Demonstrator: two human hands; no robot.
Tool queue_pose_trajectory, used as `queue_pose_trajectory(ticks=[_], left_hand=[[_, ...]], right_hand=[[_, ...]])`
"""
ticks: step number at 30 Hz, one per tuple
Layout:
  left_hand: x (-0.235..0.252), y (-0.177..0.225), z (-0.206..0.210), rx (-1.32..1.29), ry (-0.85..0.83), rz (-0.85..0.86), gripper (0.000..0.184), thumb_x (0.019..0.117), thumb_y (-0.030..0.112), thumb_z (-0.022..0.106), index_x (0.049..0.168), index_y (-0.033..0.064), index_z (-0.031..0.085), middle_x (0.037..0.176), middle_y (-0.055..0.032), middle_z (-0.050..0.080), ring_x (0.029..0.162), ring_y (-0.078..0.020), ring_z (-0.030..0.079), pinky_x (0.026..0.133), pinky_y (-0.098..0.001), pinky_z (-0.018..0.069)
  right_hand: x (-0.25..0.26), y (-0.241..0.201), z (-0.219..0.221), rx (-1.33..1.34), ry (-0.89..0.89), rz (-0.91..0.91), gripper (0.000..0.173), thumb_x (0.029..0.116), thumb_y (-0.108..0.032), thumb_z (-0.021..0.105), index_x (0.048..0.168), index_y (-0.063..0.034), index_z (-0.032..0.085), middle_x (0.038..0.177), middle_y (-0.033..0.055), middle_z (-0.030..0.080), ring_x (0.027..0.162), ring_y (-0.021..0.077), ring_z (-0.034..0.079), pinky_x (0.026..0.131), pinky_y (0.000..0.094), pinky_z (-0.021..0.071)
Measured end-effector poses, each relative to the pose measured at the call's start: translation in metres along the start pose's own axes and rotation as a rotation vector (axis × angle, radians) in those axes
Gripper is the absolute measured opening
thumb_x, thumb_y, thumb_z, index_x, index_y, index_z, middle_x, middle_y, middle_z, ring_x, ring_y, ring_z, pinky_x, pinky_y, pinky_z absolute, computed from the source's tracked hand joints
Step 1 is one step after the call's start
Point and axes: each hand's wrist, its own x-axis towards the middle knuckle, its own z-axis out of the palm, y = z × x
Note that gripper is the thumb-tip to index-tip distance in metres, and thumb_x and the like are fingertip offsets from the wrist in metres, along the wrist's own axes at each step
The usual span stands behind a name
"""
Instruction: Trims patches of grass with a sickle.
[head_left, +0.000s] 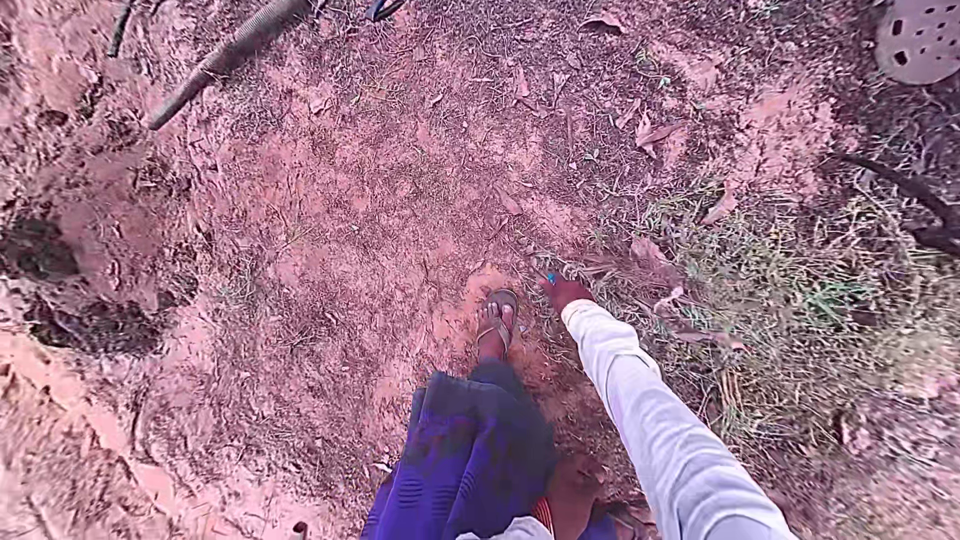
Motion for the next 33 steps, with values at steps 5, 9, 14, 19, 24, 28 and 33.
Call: queue_pose_trajectory(ticks=[5,9,14,19,24,28,33], left_hand=[[0.003,-0.006,-0.006,-0.07,0.017,0.019,0.031,0.1061,0.006,0.053,0.131,-0.0126,0.057,0.125,-0.0269,0.062,0.106,-0.0272,0.063,0.097,-0.0399,0.0513],[-0.001,0.0,-0.001,-0.06,-0.055,0.004,0.031,0.107,0.009,0.053,0.132,-0.01,0.057,0.126,-0.0262,0.062,0.109,-0.0286,0.062,0.099,-0.042,0.0496],[-0.001,0.009,-0.002,-0.137,-0.014,0.047,0.034,0.107,0.009,0.052,0.134,-0.0105,0.056,0.131,-0.0283,0.061,0.116,-0.0325,0.062,0.104,-0.0451,0.0488],[0.0,0.007,0.002,-0.08,-0.03,0.016,0.036,0.107,0.007,0.053,0.137,-0.0119,0.053,0.138,-0.0305,0.057,0.123,-0.0355,0.06,0.107,-0.045,0.0477],[0.004,-0.001,-0.006,-0.05,-0.016,0.004,0.034,0.1079,0.009,0.051,0.136,-0.01,0.056,0.132,-0.0287,0.061,0.116,-0.0334,0.062,0.104,-0.0448,0.0484],[-0.003,0.019,-0.003,-0.119,-0.036,0.002,0.036,0.1075,0.008,0.052,0.138,-0.011,0.053,0.135,-0.0307,0.059,0.12,-0.0366,0.062,0.106,-0.047,0.0477],[-0.008,0.035,-0.001,-0.143,-0.066,0.024,0.036,0.1078,0.01,0.052,0.138,-0.0094,0.054,0.135,-0.03,0.06,0.124,-0.037,0.061,0.109,-0.0486,0.046]], right_hand=[[-0.045,0.142,0.033,-0.131,0.019,0.201,0.066,0.1098,-0.051,0.036,0.15,0.0011,0.044,0.132,0.0344,0.061,0.126,0.0511,0.058,0.103,0.0659,0.0439],[-0.166,0.275,0.093,-0.141,0.085,0.427,0.06,0.1088,-0.044,0.045,0.141,0.0053,0.053,0.117,0.0369,0.067,0.113,0.0552,0.064,0.096,0.0682,0.0478],[-0.239,0.244,0.136,0.052,0.369,0.178,0.061,0.1049,-0.039,0.041,0.119,0.0165,0.063,0.089,0.0365,0.069,0.085,0.0571,0.069,0.077,0.0707,0.051],[-0.093,0.086,0.069,-0.087,-0.066,0.085,0.061,0.1117,-0.044,0.035,0.149,0.0037,0.046,0.129,0.0338,0.063,0.124,0.0506,0.06,0.105,0.0633,0.0436],[-0.052,0.113,0.024,-0.309,-0.125,0.162,0.065,0.1103,-0.05,0.034,0.152,-0.0007,0.043,0.136,0.0333,0.059,0.129,0.0503,0.056,0.106,0.0654,0.0423],[-0.146,0.24,0.047,-0.274,0.042,0.38,0.06,0.1103,-0.044,0.041,0.141,0.0059,0.053,0.12,0.0365,0.066,0.116,0.0541,0.063,0.098,0.0661,0.0475],[-0.183,0.166,0.07,-0.147,0.199,0.11,0.056,0.1075,-0.037,0.045,0.13,0.0124,0.061,0.105,0.0359,0.07,0.101,0.0566,0.068,0.087,0.0693,0.0506]])
